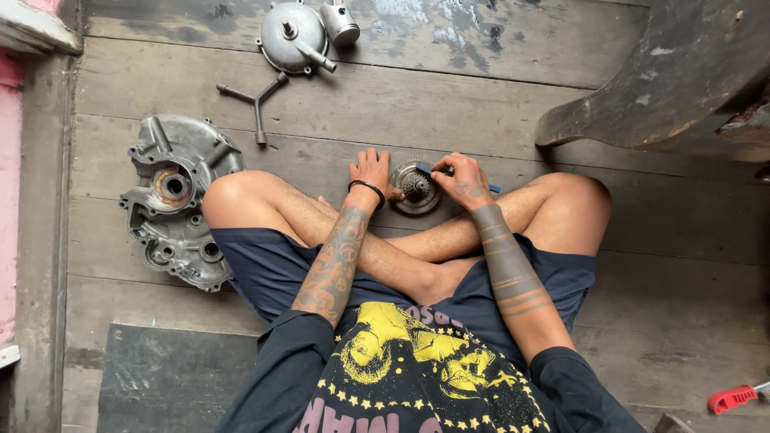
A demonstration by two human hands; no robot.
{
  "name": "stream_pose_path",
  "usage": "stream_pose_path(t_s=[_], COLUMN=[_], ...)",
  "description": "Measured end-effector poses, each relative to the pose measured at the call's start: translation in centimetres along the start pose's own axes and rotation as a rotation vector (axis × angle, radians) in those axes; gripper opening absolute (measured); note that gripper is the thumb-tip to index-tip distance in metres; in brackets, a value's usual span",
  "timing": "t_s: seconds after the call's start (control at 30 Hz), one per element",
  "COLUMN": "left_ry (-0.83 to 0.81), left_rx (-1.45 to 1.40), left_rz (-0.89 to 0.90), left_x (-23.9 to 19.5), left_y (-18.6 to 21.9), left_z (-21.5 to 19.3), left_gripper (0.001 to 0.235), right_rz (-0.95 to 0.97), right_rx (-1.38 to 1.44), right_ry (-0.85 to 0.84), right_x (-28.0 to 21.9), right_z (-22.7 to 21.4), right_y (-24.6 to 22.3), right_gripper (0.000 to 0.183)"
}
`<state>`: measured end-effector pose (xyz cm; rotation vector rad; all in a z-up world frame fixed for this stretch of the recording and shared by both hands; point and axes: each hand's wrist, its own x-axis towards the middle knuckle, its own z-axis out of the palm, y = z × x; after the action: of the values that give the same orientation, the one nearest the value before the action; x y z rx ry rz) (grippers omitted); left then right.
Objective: Assembling a gear onto a motorcycle engine shaft, involving the alignment of a small key using a hand tool.
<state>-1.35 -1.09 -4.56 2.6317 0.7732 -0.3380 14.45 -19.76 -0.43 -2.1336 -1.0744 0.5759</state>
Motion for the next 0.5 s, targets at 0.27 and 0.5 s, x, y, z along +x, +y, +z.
stream_pose_path(t_s=[0.27, 0.5], left_ry=[-0.138, -0.182], left_rx=[-0.04, -0.153], left_rz=[-0.022, -0.048], left_x=[0.2, 0.4], left_y=[0.3, 0.6], left_z=[-0.9, -1.9], left_gripper=[0.057, 0.045], right_rz=[-0.006, 0.061], right_rx=[0.053, 0.0], right_ry=[-0.03, -0.037], right_x=[0.0, 0.4], right_z=[-0.3, -0.1], right_y=[-0.6, -0.5], right_gripper=[0.015, 0.014])
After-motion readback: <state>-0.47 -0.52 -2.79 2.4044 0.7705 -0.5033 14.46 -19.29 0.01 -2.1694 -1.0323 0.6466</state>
